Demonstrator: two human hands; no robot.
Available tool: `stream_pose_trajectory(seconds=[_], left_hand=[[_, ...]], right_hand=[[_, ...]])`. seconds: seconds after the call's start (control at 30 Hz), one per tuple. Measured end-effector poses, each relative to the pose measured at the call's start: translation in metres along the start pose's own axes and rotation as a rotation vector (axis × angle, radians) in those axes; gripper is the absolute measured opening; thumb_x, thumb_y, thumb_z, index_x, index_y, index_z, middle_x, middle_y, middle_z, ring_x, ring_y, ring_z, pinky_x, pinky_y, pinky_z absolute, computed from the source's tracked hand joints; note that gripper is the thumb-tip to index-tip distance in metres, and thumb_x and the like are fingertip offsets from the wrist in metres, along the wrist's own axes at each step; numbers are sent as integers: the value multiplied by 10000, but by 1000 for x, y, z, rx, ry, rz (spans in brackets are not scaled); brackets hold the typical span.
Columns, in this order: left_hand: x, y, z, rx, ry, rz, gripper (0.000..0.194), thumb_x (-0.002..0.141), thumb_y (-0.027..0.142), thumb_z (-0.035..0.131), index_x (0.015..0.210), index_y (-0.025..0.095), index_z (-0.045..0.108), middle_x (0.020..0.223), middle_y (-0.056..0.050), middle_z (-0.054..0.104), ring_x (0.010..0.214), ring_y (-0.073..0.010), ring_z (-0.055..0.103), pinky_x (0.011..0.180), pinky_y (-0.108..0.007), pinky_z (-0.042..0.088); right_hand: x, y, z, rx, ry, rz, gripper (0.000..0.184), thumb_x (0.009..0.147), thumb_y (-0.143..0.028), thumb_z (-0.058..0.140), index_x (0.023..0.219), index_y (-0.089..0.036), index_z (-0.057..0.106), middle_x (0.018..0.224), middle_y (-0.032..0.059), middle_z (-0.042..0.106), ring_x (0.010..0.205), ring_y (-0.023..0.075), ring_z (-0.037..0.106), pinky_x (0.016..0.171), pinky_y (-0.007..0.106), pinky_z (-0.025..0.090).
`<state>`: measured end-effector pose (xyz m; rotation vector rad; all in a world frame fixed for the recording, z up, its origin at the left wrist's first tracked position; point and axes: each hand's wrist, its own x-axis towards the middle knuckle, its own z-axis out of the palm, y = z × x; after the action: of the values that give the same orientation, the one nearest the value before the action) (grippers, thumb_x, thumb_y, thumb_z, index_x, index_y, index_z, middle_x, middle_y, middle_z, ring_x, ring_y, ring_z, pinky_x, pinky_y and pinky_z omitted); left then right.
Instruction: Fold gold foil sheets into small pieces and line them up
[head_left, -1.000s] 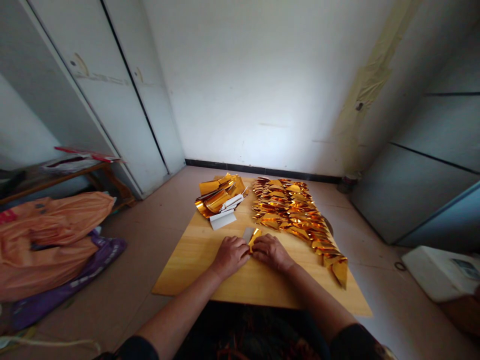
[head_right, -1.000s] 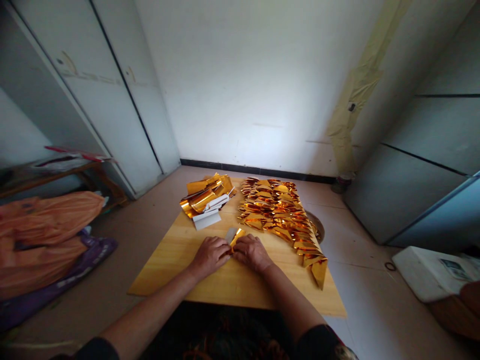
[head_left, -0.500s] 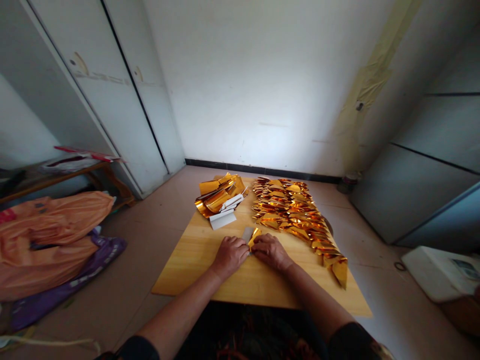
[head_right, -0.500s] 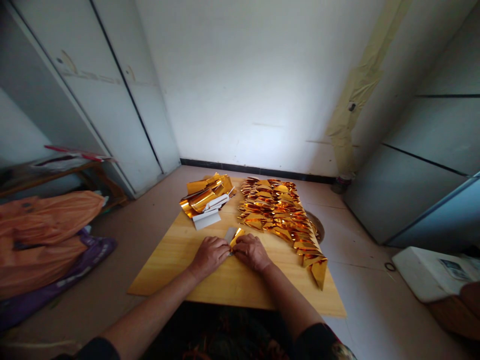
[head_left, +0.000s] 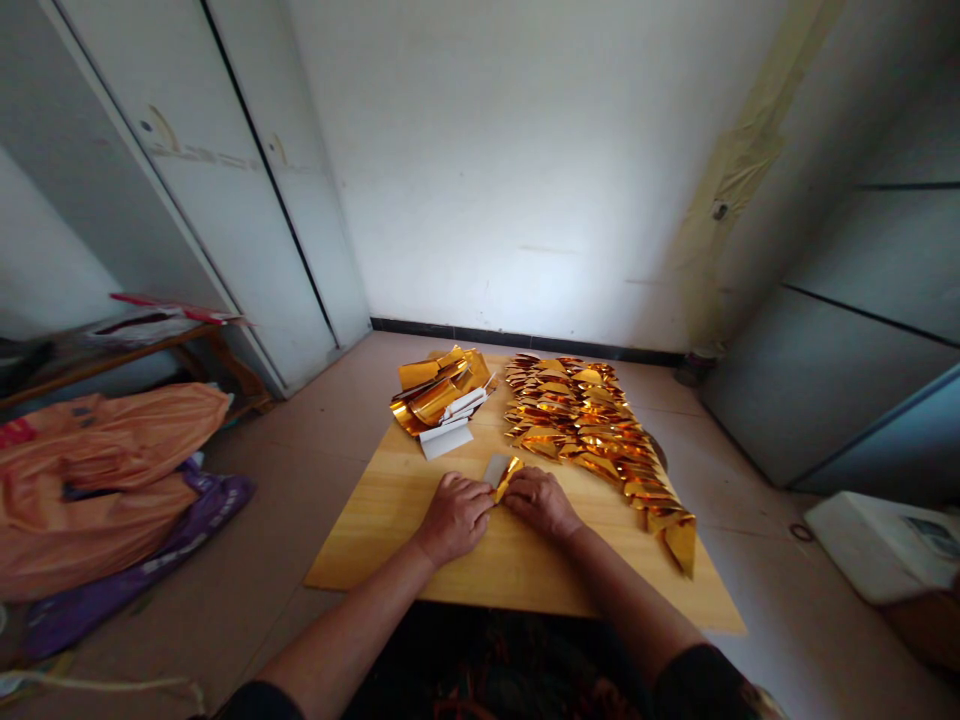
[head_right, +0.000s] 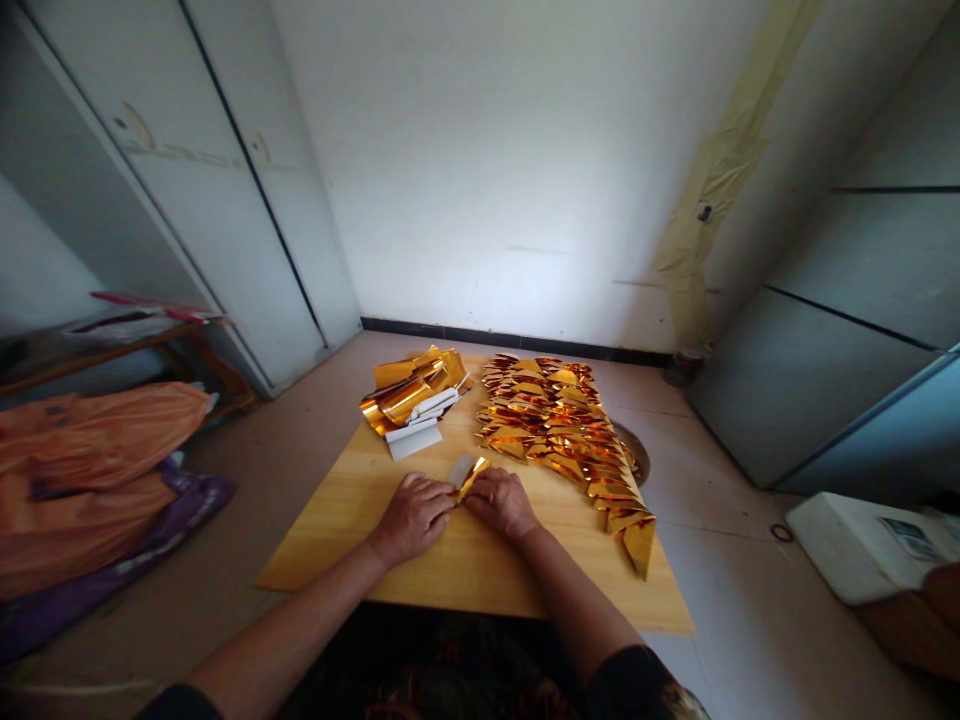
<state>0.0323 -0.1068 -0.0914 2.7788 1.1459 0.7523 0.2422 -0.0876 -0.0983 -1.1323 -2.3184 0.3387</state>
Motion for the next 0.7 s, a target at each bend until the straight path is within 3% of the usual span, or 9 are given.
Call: stream_pose_trajectory(seconds=[0.3, 0.7], left_hand=[[-5, 1, -4, -10, -44, 7, 239, 799, 144, 526, 975, 250, 648, 1130, -24, 667, 1032, -195, 595, 1035, -482, 264], [-8, 0, -6, -12, -91, 16, 254, 798, 140, 514, 1003, 237, 629, 1167, -49, 649, 1099, -214, 571, 1064, -518, 219]], right_hand=[[15, -19, -1, -140, -95, 350, 148, 824, -241, 603, 685, -195, 626, 811, -1, 635, 722, 122, 563, 615, 224, 328], [20, -25, 0, -232, -163, 414, 64, 822, -232, 583, 780, -196, 616, 892, 24, 634, 776, 140, 558, 624, 240, 295]])
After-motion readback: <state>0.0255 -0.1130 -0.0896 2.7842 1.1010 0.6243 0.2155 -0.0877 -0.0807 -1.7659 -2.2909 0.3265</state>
